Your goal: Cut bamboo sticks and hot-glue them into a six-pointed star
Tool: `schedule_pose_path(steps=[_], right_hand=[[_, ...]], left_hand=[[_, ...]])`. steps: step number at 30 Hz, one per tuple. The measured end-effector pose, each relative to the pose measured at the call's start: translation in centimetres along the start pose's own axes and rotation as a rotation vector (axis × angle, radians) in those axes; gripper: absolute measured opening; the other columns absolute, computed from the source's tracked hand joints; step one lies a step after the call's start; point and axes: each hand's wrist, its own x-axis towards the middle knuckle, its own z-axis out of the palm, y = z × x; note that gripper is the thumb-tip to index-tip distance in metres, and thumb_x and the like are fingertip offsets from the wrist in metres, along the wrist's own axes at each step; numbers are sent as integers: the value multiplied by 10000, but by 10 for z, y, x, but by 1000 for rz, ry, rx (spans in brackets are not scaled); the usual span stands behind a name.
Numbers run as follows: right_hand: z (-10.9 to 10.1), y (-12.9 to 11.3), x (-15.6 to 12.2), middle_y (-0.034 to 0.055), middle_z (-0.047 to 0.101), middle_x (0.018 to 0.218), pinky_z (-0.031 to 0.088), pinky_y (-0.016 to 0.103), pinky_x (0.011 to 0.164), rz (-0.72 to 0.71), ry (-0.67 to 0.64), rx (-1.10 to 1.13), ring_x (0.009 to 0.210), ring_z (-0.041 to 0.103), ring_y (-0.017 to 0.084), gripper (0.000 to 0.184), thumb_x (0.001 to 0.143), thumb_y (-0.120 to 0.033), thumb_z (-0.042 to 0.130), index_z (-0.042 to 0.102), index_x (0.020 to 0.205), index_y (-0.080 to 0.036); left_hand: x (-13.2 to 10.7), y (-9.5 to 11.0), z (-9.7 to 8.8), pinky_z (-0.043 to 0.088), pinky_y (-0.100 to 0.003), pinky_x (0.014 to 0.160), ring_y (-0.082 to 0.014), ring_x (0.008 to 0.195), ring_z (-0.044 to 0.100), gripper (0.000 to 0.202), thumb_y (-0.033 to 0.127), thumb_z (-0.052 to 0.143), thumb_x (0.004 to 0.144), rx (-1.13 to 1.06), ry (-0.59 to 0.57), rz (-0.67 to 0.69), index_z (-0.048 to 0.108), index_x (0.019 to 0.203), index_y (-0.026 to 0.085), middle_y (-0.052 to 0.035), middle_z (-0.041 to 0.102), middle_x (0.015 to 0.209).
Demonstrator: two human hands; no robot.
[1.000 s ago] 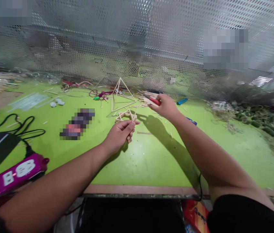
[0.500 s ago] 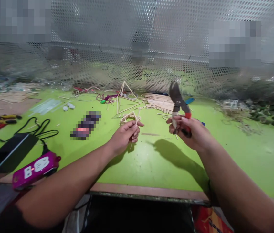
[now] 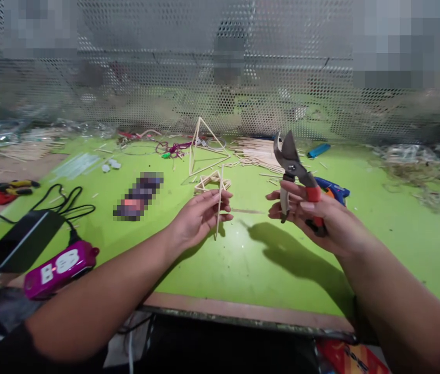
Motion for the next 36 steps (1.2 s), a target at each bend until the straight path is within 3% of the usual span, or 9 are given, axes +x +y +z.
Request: schedule_pose_path(steps=[5,10,14,18,22,25,28,31,36], right_hand=[[11,-5,2,103,850,1284,641,459,878,-13,206,-418,903,778,258,343,933,-485,818,898,1197,-282],[17,0,2,87,862,1102,569,419,800,-39,171,-877,907,761,278,287,980,-463,679,866,1060,-260],[25,2,-4,79,787,923,461,394,700,-69,98,-1240,768,666,240,240,1006,-368,606,758,864,-248],[37,3,-4,110,755,922,390,405,652,-4,115,-1436,736,609,244,210,1021,-327,591,743,904,-242],[47,13,1,143,751,937,342,413,614,45,145,-1533,708,591,254,210,1037,-333,588,693,882,-238],[51,19,0,158,775,1001,377,416,640,23,134,-1592,773,639,283,171,1055,-331,590,708,991,-227],[49,12,2,174,797,1095,475,432,755,-63,86,-1685,965,699,335,218,1101,-365,591,737,1107,-204],[39,-13,23,193,800,1191,520,422,880,-57,-23,-1897,1130,710,344,289,1146,-291,526,789,1113,-176],[13,-44,95,222,827,1135,530,391,818,49,-141,-2017,1036,754,331,275,1012,-56,602,854,1095,-128]], left_hand=[[2,4,3,757,-390,860,-170,845,742,82,131,796,1020,-57,61,2,876,1026,150,-72,755,904],[3,6,3,780,-404,817,-151,792,729,115,87,823,989,-32,93,13,877,1057,162,-53,768,903],[4,5,-2,784,-389,801,-150,779,751,139,115,882,953,-14,92,47,886,1082,168,-45,780,895],[6,5,-4,758,-311,682,-146,723,747,211,183,980,876,24,114,93,896,1070,189,-27,778,848],[9,4,-4,716,-256,603,-141,746,746,342,246,1065,775,58,133,140,900,1073,209,-24,800,934],[9,5,-4,714,-270,608,-151,762,751,406,261,1100,713,74,159,149,902,1063,205,-40,816,966],[8,4,-3,724,-305,647,-164,764,756,428,259,1106,695,95,169,140,904,1067,198,-51,822,948],[9,2,-3,722,-323,695,-169,794,757,421,301,1098,714,117,159,163,906,1076,202,-56,823,956],[10,0,-2,715,-352,754,-172,826,740,417,369,1080,740,153,141,198,905,1081,205,-52,810,947]])
